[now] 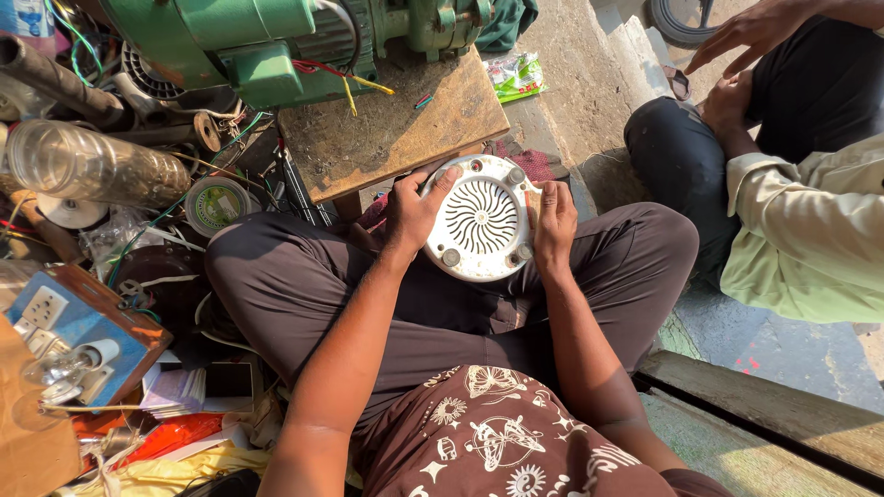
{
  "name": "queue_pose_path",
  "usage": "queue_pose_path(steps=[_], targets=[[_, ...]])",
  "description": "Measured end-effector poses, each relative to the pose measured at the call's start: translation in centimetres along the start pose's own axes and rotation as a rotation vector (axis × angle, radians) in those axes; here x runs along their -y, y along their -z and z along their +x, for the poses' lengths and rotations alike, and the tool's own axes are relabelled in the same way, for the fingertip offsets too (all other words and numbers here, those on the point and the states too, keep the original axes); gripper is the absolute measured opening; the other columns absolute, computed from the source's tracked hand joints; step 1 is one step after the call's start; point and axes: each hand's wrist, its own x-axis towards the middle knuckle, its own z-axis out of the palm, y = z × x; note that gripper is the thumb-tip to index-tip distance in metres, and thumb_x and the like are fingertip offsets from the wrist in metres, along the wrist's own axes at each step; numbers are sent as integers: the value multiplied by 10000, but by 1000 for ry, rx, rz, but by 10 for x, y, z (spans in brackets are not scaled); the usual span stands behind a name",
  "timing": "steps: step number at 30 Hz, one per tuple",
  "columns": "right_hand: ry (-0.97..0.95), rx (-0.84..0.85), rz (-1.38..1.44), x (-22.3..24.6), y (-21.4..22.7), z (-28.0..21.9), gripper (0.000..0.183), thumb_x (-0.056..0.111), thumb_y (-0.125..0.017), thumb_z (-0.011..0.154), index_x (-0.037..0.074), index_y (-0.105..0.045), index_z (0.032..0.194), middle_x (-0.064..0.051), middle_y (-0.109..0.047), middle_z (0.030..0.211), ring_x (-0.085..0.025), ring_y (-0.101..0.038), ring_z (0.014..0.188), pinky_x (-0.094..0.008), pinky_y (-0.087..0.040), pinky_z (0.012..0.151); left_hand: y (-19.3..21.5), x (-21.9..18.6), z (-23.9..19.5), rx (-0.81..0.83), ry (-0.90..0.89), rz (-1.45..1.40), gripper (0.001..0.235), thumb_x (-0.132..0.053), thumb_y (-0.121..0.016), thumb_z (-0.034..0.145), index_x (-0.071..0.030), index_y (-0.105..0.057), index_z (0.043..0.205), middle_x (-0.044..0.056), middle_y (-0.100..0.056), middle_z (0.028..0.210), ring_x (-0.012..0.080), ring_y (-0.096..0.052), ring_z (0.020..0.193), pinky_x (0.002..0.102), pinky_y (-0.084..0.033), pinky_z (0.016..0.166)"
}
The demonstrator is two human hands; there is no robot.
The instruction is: The person sits cross-legged on the ground and repairs a white circular electronic device. They use pliers to cut and strip wires, then connect them to the device's internal components. The person also uses a screwdriver to tighten screws on the device's casing.
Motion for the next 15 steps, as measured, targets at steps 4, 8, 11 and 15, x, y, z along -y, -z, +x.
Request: queue_pose_path(steps=[4,8,11,15], targets=[[-186,-16,122,4,-2,3,378,348,-534,1107,-2,-672,1064,-9,-555,753,-71,-444,650,-267,-367,582,-3,-3,3,-30,141,163,538,-541,-702,922,-11,-796,927,81,-775,763,133,-707,679,319,-536,658],[-178,63,202,6,0,-2,353,343,-508,1121,21,-653,1127,23,-590,808,-35,-475,696,-224,-394,620,3,-1,2,16,101,42,537,-550,-709,917,-26,-795,993,67,-795,816,134,-727,735,308,-562,704],[-172,151,355,7,5,-7,373,344,-470,1135,16,-621,1230,28,-618,906,-31,-514,804,-216,-429,730,7,-2,0,53,84,-122,556,-564,-738,876,-51,-785,1085,55,-806,892,134,-749,791,301,-587,740],[-269,246,411,11,10,-14,425,342,-431,1182,26,-595,1413,-40,-553,917,-86,-487,842,-252,-411,787,11,-4,0,44,46,187,571,-534,-833,788,-38,-776,1065,87,-794,887,167,-769,810,331,-587,739]])
